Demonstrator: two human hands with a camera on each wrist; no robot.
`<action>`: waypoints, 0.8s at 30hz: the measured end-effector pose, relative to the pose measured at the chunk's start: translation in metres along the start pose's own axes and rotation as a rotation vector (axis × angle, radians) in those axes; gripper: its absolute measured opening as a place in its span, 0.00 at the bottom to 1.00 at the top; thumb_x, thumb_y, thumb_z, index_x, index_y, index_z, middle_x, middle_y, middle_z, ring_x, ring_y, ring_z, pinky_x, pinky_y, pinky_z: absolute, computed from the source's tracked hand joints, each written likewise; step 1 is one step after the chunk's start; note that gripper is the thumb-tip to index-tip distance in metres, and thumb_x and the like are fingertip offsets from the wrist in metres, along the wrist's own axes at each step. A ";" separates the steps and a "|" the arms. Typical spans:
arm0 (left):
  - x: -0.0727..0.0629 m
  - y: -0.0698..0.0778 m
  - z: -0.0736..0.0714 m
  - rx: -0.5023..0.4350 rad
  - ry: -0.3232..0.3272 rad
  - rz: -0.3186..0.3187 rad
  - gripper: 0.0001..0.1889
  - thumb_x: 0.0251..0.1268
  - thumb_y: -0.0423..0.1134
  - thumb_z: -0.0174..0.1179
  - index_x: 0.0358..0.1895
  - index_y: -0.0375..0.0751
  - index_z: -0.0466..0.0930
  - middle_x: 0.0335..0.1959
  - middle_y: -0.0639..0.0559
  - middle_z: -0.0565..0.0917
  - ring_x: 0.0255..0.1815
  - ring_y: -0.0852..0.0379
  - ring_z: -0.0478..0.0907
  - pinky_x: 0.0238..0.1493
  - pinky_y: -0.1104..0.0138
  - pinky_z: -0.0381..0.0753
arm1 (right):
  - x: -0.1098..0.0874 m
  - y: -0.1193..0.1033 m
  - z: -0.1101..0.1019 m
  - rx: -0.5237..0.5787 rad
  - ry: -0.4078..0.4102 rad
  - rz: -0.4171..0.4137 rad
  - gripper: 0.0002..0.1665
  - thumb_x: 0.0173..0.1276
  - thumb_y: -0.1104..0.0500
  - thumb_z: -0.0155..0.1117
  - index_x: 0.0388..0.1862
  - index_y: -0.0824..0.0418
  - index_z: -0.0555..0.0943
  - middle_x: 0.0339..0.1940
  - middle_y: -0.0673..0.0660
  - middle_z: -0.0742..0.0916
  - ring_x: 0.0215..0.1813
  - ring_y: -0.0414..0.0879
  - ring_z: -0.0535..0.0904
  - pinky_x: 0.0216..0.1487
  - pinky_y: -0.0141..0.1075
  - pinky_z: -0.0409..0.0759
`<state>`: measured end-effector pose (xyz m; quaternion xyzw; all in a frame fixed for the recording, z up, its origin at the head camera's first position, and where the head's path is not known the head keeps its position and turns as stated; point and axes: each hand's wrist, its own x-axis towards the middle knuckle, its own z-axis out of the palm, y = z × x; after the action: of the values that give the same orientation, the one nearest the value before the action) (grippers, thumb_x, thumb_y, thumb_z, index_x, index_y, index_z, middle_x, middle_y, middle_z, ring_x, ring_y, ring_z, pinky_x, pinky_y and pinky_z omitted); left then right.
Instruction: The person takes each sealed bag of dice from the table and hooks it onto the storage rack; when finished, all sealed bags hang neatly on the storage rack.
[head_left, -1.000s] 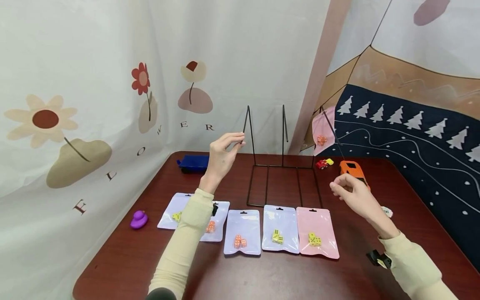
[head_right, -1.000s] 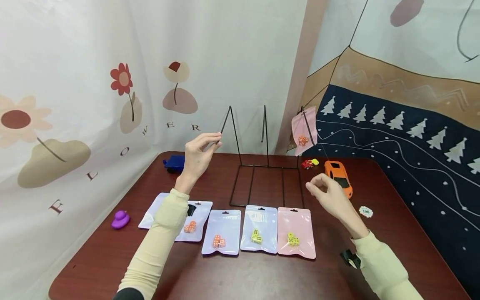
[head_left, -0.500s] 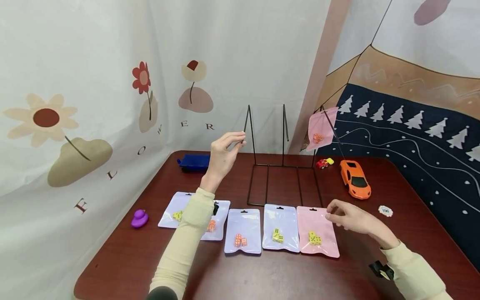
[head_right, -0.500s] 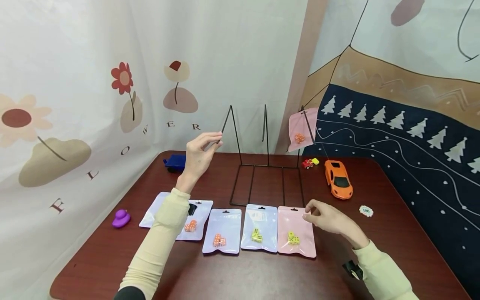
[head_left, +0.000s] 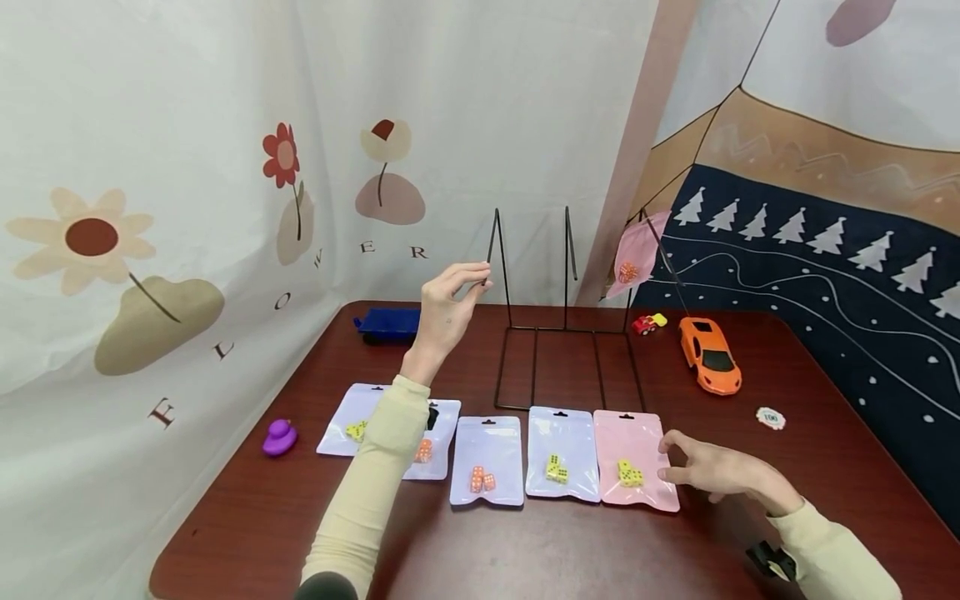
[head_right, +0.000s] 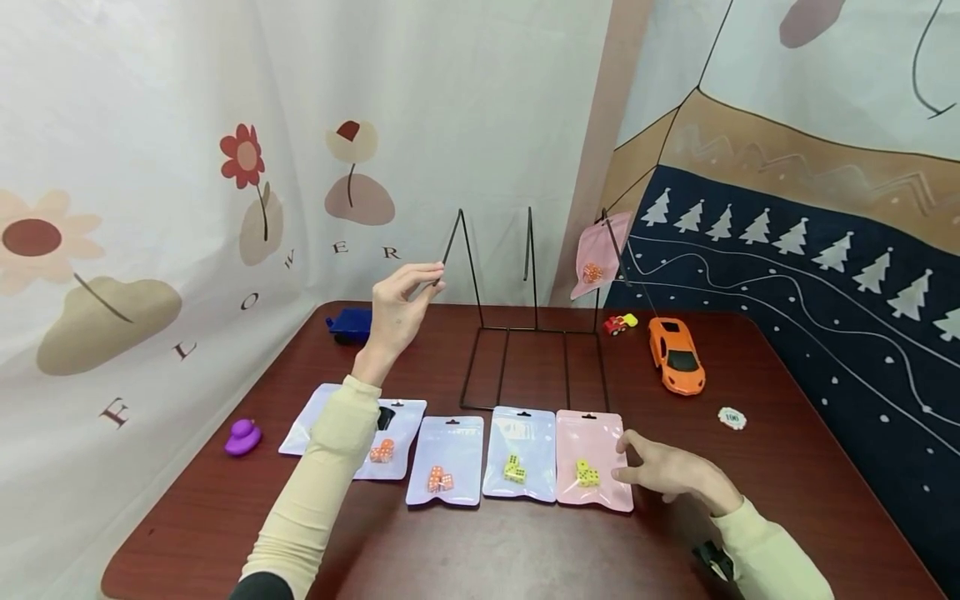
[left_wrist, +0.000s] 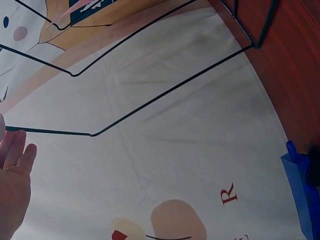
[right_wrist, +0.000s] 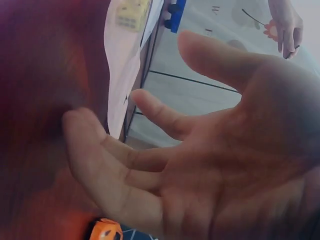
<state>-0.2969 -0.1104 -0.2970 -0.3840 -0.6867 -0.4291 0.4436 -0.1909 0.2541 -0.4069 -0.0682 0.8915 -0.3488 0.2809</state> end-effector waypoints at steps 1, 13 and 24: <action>0.000 0.001 0.000 -0.001 -0.001 -0.009 0.10 0.51 0.18 0.65 0.39 0.25 0.84 0.39 0.34 0.83 0.41 0.44 0.82 0.48 0.61 0.81 | -0.001 0.001 0.001 0.018 -0.001 0.000 0.24 0.66 0.54 0.65 0.53 0.61 0.66 0.33 0.60 0.74 0.35 0.52 0.71 0.29 0.44 0.81; -0.002 0.004 -0.001 0.000 0.001 -0.032 0.12 0.50 0.17 0.65 0.40 0.26 0.84 0.40 0.35 0.83 0.43 0.45 0.82 0.50 0.62 0.81 | 0.000 0.017 0.010 0.226 -0.026 -0.164 0.19 0.67 0.63 0.60 0.52 0.69 0.67 0.34 0.60 0.76 0.36 0.52 0.74 0.35 0.45 0.82; -0.001 0.004 0.001 0.008 0.002 -0.032 0.12 0.49 0.17 0.66 0.39 0.25 0.84 0.40 0.34 0.83 0.41 0.45 0.82 0.49 0.62 0.81 | 0.006 0.023 0.014 0.205 0.063 -0.264 0.14 0.55 0.75 0.58 0.43 0.75 0.74 0.32 0.58 0.74 0.34 0.50 0.71 0.32 0.35 0.78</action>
<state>-0.2937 -0.1080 -0.2970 -0.3708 -0.6940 -0.4336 0.4391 -0.1865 0.2612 -0.4335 -0.1446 0.8430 -0.4737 0.2101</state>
